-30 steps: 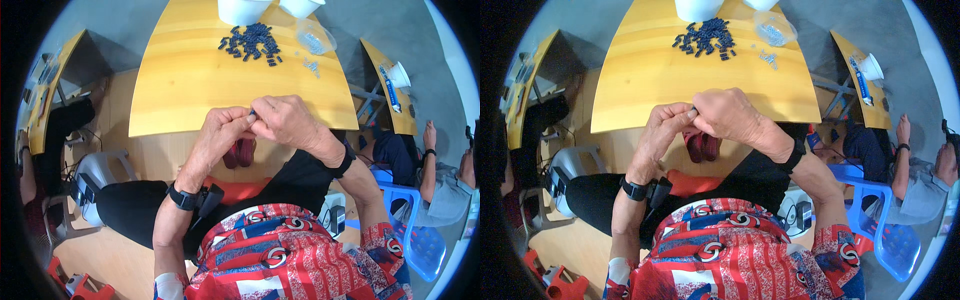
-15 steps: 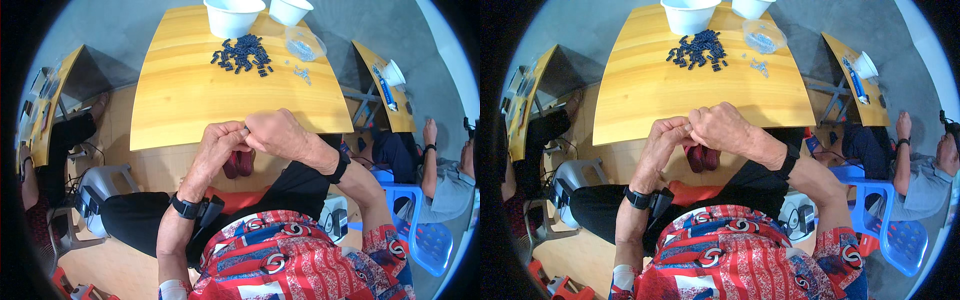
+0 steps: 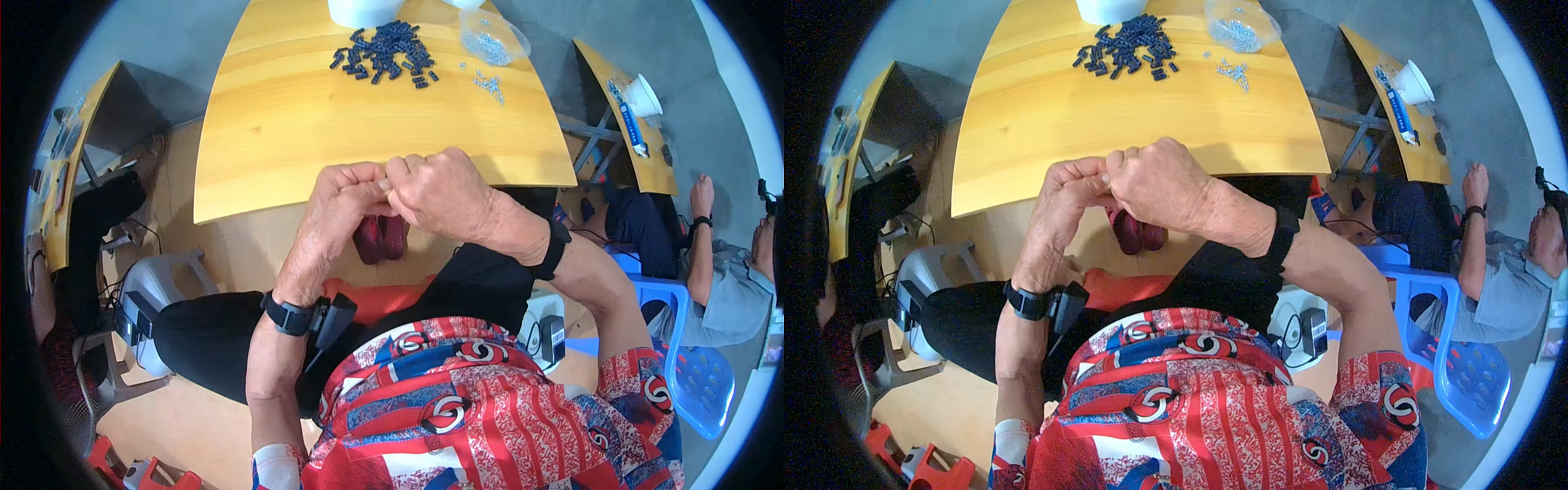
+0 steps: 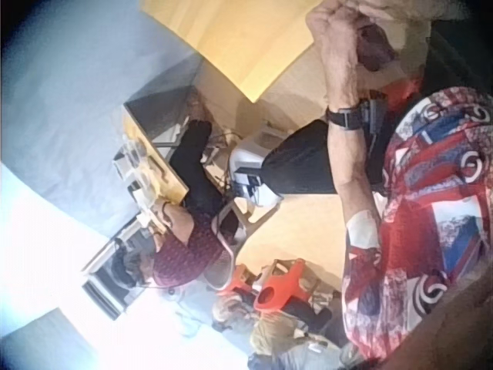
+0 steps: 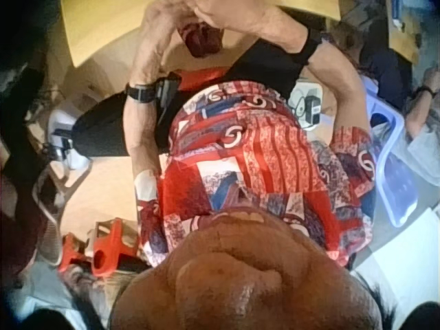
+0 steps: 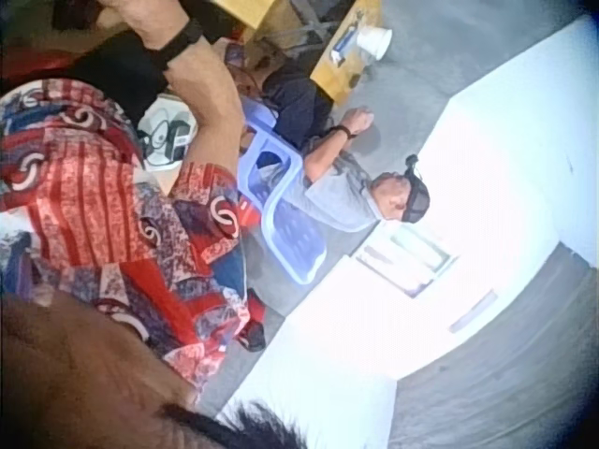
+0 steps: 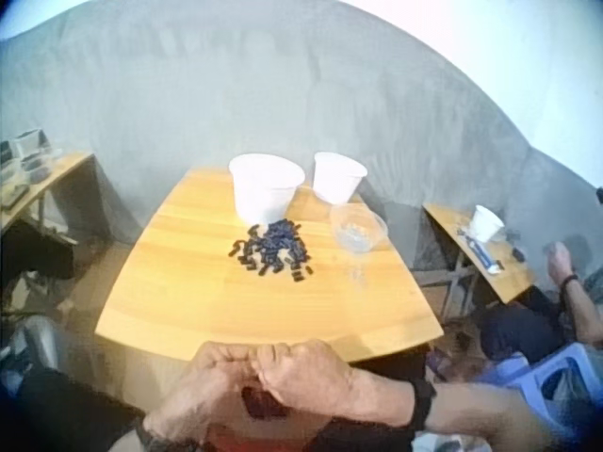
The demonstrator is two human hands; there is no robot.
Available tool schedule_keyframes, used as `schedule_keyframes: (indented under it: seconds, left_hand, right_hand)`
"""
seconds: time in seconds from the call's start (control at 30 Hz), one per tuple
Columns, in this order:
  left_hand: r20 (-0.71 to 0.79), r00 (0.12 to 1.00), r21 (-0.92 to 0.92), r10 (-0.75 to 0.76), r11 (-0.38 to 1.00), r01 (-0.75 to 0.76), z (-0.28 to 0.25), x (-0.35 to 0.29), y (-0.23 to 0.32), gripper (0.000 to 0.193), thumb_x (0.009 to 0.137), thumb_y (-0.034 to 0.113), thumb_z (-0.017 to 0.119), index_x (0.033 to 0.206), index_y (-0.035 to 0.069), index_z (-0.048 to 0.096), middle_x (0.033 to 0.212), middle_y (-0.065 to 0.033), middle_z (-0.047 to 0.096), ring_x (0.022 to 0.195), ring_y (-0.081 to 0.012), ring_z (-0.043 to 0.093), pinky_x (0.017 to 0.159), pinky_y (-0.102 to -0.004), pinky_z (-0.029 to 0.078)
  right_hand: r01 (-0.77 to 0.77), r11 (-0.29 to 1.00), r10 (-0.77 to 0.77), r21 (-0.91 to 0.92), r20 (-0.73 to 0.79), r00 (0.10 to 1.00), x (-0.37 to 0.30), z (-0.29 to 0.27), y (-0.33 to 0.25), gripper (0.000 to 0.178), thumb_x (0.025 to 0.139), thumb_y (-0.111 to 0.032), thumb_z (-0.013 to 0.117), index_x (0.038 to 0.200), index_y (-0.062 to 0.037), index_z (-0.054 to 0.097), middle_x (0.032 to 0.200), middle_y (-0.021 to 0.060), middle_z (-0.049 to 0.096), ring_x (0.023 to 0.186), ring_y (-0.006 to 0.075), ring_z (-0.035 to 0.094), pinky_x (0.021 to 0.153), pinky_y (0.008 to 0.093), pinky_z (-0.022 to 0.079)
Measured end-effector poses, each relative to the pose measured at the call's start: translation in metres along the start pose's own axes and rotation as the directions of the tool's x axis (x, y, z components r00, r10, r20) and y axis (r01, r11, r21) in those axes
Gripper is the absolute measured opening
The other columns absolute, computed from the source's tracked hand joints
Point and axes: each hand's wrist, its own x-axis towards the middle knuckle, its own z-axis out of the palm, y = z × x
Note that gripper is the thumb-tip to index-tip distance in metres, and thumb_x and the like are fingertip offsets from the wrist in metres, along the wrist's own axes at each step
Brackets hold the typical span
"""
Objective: The person is manually assembling small black plastic components by inserting one part into another.
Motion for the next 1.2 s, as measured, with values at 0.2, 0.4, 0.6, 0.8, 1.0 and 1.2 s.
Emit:
schedule_keyframes:
  seconds: [0.2,0.4,0.6,0.8,1.0,1.2]
  left_hand:
    - [-0.019,1.0,-0.03,0.013,0.999,-0.014,-0.001,0.002,-0.001,0.019,0.091,0.009,0.052,0.087,-0.003,0.066,0.078,-0.0068,0.067,0.068,-0.0099,0.064,0.066,-0.0201,0.053]
    - [-0.029,0.999,-0.008,-0.02,1.0,0.02,-0.001,0.002,-0.002,0.019,0.09,0.01,0.053,0.094,-0.002,0.067,0.082,-0.0083,0.068,0.071,-0.0138,0.065,0.069,-0.0253,0.055]
    - [0.001,1.0,0.038,0.001,0.999,-0.001,-0.005,0.005,-0.005,0.02,0.09,0.011,0.052,0.093,-0.002,0.067,0.082,-0.0086,0.068,0.072,-0.0135,0.065,0.069,-0.025,0.055]
    - [0.028,0.999,0.029,-0.023,0.999,0.022,-0.008,0.003,-0.006,0.018,0.088,0.009,0.053,0.092,-0.002,0.067,0.082,-0.0077,0.068,0.071,-0.0126,0.065,0.067,-0.0239,0.054]
    - [-0.001,1.0,0.025,-0.006,1.0,0.006,-0.003,-0.002,-0.003,0.017,0.087,0.007,0.052,0.085,-0.003,0.066,0.076,-0.0037,0.065,0.068,-0.008,0.06,0.065,-0.0217,0.051]
    - [0.0,1.0,-0.03,-0.023,0.999,0.023,-0.006,0.0,-0.001,0.016,0.085,0.004,0.053,0.082,-0.002,0.067,0.073,-0.0031,0.064,0.066,-0.0072,0.059,0.063,-0.0205,0.05]
  right_hand:
    - [-0.023,0.983,0.056,0.185,-0.176,0.983,-0.008,0.019,0.011,0.025,0.075,-0.025,0.065,0.074,-0.0034,0.053,0.058,0.0097,0.059,0.053,0.0253,0.063,0.046,0.0358,0.049]
    - [-0.097,0.953,0.139,0.288,-0.13,0.982,-0.008,0.012,0.019,0.027,0.074,-0.025,0.065,0.074,-0.003,0.049,0.057,0.0123,0.057,0.052,0.0295,0.061,0.046,0.0376,0.049]
    - [0.025,0.977,0.001,0.212,-0.12,0.993,-0.004,0.016,0.021,0.023,0.074,-0.021,0.063,0.07,-0.0024,0.049,0.055,0.013,0.057,0.049,0.0287,0.06,0.044,0.0366,0.048]
    - [0.051,0.992,-0.044,0.111,-0.064,0.997,-0.001,0.008,0.017,0.024,0.074,-0.022,0.061,0.065,-0.0029,0.051,0.05,0.0114,0.054,0.044,0.0266,0.059,0.042,0.0359,0.047]
    - [-0.004,1.0,0.003,0.023,0.051,0.999,-0.004,0.003,0.003,0.028,0.076,-0.027,0.061,0.064,-0.003,0.053,0.049,0.0106,0.055,0.045,0.0252,0.06,0.042,0.0359,0.048]
    - [0.027,1.0,-0.028,0.011,0.115,0.993,0.003,-0.006,0.003,0.029,0.078,-0.027,0.061,0.065,-0.0023,0.055,0.05,0.0088,0.056,0.047,0.0243,0.061,0.044,0.0351,0.048]
